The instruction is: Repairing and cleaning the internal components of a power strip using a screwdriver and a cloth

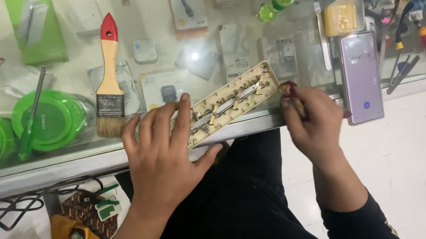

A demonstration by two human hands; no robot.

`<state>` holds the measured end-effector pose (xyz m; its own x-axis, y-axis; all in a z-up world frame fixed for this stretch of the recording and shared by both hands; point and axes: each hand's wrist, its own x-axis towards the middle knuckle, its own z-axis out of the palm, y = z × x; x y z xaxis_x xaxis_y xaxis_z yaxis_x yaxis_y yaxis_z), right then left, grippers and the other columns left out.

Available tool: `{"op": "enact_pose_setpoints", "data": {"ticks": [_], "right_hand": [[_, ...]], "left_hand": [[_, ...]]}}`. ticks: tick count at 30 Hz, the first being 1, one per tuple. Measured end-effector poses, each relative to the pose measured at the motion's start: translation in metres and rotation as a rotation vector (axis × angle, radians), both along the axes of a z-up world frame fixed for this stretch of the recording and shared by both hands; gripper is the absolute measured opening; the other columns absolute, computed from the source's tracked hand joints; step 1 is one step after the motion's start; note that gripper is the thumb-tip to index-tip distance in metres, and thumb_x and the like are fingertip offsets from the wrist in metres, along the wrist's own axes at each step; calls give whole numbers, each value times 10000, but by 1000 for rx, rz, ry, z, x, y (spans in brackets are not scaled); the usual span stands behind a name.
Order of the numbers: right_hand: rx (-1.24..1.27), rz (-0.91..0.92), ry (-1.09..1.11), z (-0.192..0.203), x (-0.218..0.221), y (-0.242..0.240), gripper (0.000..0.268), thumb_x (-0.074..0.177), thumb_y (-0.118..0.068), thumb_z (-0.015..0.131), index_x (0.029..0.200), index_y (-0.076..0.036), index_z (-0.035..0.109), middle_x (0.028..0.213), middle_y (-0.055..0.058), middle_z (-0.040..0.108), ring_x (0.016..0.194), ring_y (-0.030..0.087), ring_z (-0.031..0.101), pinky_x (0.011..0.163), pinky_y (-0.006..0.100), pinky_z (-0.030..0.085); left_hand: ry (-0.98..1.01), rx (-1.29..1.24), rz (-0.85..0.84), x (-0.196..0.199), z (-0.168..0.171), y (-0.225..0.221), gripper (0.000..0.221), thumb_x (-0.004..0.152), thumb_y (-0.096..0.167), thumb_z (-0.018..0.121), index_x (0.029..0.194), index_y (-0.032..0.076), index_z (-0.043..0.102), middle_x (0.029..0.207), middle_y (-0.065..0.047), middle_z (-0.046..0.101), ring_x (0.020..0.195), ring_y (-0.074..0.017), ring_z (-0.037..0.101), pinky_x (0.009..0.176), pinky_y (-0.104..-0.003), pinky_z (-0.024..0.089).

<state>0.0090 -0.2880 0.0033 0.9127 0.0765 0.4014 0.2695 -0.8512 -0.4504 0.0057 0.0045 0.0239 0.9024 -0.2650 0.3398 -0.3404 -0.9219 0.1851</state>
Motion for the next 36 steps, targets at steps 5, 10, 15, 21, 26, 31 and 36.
{"op": "enact_pose_setpoints", "data": {"ticks": [5, 10, 15, 21, 26, 31, 36], "right_hand": [[-203, 172, -23, 5, 13, 11, 118, 983, -32, 677, 1095, -28, 715, 945, 81, 758, 742, 277, 640, 649, 354, 468], [-133, 153, 173, 11, 15, 8, 208, 1003, -92, 689, 1202, -45, 724, 1085, 107, 774, 899, 272, 732, 721, 357, 530], [-357, 105, 163, 11, 16, -2, 169, 1026, -215, 735, 1163, -119, 708, 979, 66, 750, 810, 294, 700, 643, 390, 508], [-483, 191, -84, 20, 21, 3, 72, 1063, -148, 774, 1035, -92, 739, 867, 9, 727, 677, 199, 634, 518, 306, 411], [-170, 316, 76, 7, 30, -11, 132, 994, -41, 739, 1123, -32, 767, 931, 133, 765, 760, 260, 707, 611, 324, 496], [-300, 216, 32, 11, 22, 1, 128, 1034, -124, 729, 1149, -72, 751, 1028, 87, 788, 798, 233, 728, 571, 336, 491], [-172, 263, 157, 8, 24, -14, 171, 1010, -123, 736, 1153, -31, 728, 940, 85, 734, 792, 261, 689, 670, 355, 502]], "left_hand": [[-157, -5, -56, 7, -16, 5, 634, 990, 702, 500, 1242, 173, 743, 1151, -24, 663, 996, -241, 580, 870, -408, 450], [-177, -3, -50, 9, -18, 6, 628, 997, 702, 478, 1231, 183, 742, 1122, -2, 665, 975, -224, 599, 809, -376, 451], [-130, -32, -39, 6, -19, 6, 664, 995, 703, 415, 1221, 173, 745, 1125, -24, 661, 967, -225, 599, 804, -375, 443], [-135, -17, -75, 7, -17, 8, 625, 995, 698, 493, 1228, 170, 735, 1110, -19, 660, 970, -221, 597, 818, -382, 458], [-174, -27, -74, 9, -16, 7, 582, 1013, 655, 515, 1211, 159, 745, 1089, -35, 661, 940, -230, 606, 795, -388, 455], [-175, -44, -74, 9, -16, 6, 603, 999, 666, 529, 1205, 144, 751, 1066, -45, 652, 914, -231, 599, 787, -383, 448], [-105, -76, -75, 8, -17, 8, 633, 885, 681, 740, 1225, 148, 748, 1105, -57, 650, 997, -254, 607, 804, -403, 482]]}}
